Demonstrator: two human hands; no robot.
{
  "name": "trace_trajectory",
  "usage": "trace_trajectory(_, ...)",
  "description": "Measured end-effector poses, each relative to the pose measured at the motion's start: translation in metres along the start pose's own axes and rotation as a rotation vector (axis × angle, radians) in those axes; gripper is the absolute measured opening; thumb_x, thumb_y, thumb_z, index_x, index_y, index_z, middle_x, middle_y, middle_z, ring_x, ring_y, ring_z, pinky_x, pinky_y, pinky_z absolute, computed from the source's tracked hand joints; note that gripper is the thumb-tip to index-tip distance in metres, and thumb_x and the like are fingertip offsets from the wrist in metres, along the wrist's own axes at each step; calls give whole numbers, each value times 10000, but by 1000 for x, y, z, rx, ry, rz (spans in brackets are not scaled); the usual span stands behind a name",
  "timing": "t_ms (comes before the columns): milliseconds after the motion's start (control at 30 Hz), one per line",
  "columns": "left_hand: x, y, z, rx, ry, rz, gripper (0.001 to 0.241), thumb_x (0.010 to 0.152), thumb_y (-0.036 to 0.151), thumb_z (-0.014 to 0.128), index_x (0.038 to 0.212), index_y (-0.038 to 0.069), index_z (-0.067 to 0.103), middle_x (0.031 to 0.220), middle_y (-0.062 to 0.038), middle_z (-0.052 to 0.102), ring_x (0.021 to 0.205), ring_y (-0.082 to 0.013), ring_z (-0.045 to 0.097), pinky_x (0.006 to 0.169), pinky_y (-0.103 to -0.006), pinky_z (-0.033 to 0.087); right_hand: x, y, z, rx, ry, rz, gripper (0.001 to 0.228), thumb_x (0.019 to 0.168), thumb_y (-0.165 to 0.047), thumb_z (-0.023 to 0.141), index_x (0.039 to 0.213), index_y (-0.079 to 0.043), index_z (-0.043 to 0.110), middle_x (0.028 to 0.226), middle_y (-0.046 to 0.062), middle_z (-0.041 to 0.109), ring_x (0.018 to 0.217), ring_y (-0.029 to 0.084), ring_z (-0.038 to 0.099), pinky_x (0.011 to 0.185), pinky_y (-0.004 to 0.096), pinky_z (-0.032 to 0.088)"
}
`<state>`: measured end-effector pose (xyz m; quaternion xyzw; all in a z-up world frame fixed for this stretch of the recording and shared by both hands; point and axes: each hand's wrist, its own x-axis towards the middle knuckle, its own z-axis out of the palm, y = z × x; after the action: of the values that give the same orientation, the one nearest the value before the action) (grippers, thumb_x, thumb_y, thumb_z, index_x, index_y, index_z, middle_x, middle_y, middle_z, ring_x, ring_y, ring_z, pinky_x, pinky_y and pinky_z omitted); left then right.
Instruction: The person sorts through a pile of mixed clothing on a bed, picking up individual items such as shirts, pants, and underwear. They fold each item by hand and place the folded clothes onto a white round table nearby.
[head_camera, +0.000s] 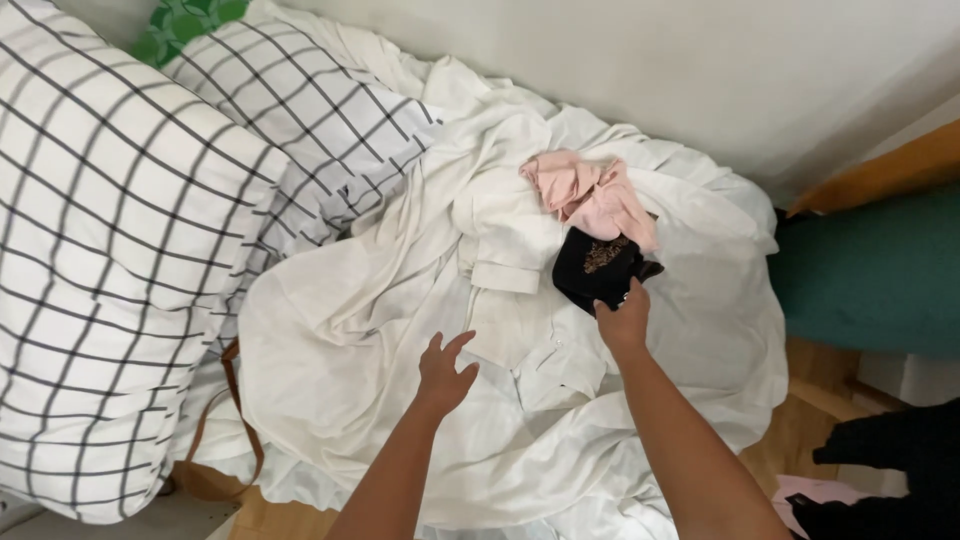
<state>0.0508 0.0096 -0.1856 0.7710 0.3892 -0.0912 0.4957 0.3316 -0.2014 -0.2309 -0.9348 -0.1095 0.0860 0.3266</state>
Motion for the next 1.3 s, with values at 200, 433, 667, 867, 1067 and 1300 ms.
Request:
trace_trajectory(200,57,-32,41,48,-64,-49,616,869,301,734,1451,348,536,1617,-265,241,1465,-410,294,1189,-500,288,14,28,26,-241,-20,-201,515,742,-137,830,1190,8,621,1397,305,499,1268,496,467,1086,520,389)
trace_trajectory(433,105,-63,83,-22,-77,-164,610,879,290,727,1457,320,535,1627,-250,229,1489,-430,256,1175,-487,318,-17,-8,30,-211,-431,-534,469,650,-195,821,1067,-47,666,1370,280,525,1238,453,513,1023,498,431)
trace_trajectory(667,112,-77,111,18,-73,-154,535,878,247,673,1409,260,614,1576,-258,343,1444,-409,380,1181,-430,370,-14,-36,16,286,-819,-299,615,804,-283,730,1318,18,574,1222,192,670,1132,320,641,964,384,508)
trace_trajectory(867,119,-92,121,187,-93,-174,567,882,304,701,1425,194,582,1555,-216,334,1420,-402,368,1169,-421,342,61,-53,-35,-231,-391,-305,474,822,-331,791,1247,-148,691,1313,173,647,1219,368,593,1025,441,461)
trace_trajectory(1067,113,-80,101,-150,-124,-138,523,907,326,687,1370,89,635,1513,-163,451,1387,-325,471,1133,-386,412,110,-36,-18,-447,-244,-208,439,802,-290,825,1225,-240,722,1575,193,363,1482,431,229,1153,591,184)
trace_trajectory(1300,92,-20,39,-276,-212,-108,480,942,317,667,1361,82,654,1495,-107,467,1352,-250,492,1092,-360,420,116,56,84,142,-358,-74,476,846,-229,723,1293,-97,624,1327,195,660,1250,338,630,1095,433,483)
